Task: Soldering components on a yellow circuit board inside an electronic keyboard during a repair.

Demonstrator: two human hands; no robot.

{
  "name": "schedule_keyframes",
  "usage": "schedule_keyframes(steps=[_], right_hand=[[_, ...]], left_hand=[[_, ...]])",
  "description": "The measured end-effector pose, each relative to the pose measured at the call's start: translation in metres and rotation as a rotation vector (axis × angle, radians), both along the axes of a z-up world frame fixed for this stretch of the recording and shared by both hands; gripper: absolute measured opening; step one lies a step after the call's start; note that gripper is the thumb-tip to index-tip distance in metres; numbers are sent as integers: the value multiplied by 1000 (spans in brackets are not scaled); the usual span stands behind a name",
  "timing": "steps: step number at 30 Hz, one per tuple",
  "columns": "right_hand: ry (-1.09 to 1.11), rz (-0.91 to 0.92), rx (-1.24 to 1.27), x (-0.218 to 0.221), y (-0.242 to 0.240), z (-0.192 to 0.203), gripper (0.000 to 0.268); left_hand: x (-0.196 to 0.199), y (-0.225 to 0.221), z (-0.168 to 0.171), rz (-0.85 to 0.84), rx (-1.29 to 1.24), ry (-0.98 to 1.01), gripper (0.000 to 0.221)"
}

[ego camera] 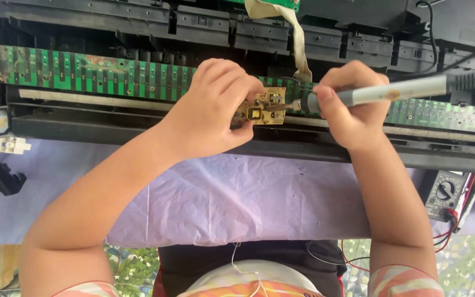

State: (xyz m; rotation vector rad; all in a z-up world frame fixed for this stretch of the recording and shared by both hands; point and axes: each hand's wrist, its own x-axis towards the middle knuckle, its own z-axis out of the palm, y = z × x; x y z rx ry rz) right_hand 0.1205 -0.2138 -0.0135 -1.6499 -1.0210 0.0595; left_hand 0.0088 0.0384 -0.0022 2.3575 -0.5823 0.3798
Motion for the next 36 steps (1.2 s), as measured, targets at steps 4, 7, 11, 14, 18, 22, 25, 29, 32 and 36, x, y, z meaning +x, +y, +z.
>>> schedule_keyframes(steps=[4, 7, 11, 14, 18, 22, 25, 29, 32, 36], right_hand=[[-62, -30, 32, -5, -5, -11, 21], [-151, -139, 103, -4, -9, -19, 24], [-299, -76, 84, -4, -2, -10, 21], [-360, 27, 126, -2, 4, -8, 18], [-427, 81, 167, -2, 7, -8, 19], [-457, 91, 186, -1, 8, -7, 17], [-485, 68, 212, 1, 11, -7, 21], [-515, 196, 272, 6, 11, -8, 13], [-537, 179, 262, 6, 10, -10, 11], [-548, 178, 269, 6, 10, -12, 9]], left_hand=[[-1, -2, 2, 13, -17, -24, 36], [0, -2, 3, 15, -22, -39, 33], [0, 0, 2, 7, -5, -49, 33], [1, 0, 2, 1, -4, -44, 32], [0, -2, 2, 15, -10, -35, 31], [0, -2, 1, 17, -20, -38, 31], [0, -3, -9, 25, -12, -54, 32], [0, -5, -27, 112, 57, -100, 40], [1, -5, -28, 105, 61, -90, 42], [0, -5, -25, 99, 37, -72, 41]])
